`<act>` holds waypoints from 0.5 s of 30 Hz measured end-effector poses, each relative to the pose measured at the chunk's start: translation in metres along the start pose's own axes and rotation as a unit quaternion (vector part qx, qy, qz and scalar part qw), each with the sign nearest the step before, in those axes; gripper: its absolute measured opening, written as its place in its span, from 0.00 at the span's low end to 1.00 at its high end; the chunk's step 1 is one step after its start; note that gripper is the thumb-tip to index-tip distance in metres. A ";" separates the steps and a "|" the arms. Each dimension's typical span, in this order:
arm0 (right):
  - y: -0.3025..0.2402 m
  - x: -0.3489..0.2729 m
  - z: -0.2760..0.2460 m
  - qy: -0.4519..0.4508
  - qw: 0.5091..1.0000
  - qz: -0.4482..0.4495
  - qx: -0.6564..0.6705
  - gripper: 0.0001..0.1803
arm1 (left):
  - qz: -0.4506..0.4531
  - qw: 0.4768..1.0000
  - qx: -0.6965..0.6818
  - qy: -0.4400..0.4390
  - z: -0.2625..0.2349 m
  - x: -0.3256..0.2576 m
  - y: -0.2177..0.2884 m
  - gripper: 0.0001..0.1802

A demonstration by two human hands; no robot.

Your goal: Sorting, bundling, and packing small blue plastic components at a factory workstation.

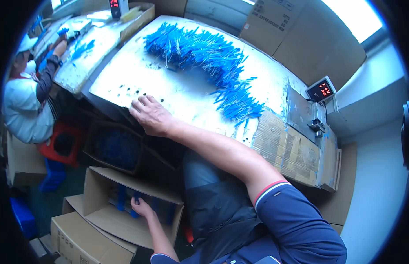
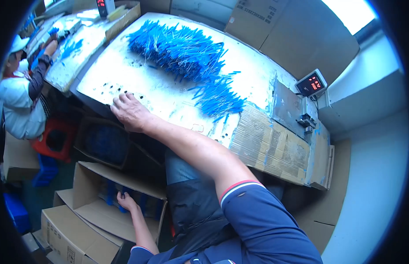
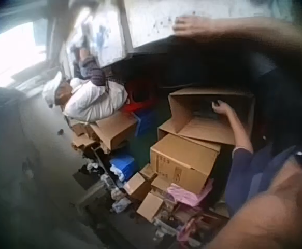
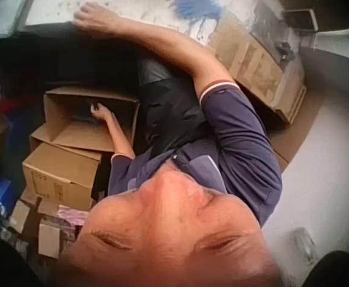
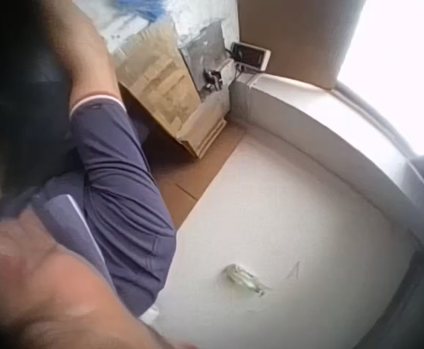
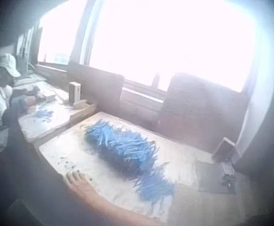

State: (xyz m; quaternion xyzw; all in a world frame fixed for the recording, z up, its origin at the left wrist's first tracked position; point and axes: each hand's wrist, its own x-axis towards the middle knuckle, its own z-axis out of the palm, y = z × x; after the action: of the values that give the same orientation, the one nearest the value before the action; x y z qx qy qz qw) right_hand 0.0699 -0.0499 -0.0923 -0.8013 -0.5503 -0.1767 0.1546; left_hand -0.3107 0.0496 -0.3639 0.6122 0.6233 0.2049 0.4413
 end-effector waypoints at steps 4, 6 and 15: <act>0.021 -0.046 -0.036 0.069 0.997 0.036 0.012 0.21 | -0.017 0.979 -0.165 -0.114 0.025 -0.078 0.079 0.25; -0.013 -0.064 -0.059 0.047 0.979 0.069 0.186 0.20 | 0.024 0.968 -0.212 -0.130 0.014 -0.105 0.095 0.20; 0.072 -0.326 -0.214 0.246 0.854 0.404 0.215 0.07 | 0.230 0.886 -0.195 -0.352 0.034 -0.246 0.229 0.08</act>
State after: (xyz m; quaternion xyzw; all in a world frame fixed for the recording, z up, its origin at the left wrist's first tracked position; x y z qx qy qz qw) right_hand 0.0052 -0.4393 -0.0531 -0.8300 -0.1463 -0.1675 0.5115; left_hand -0.1850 -0.1543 -0.1261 0.6720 0.2162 0.1891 0.6826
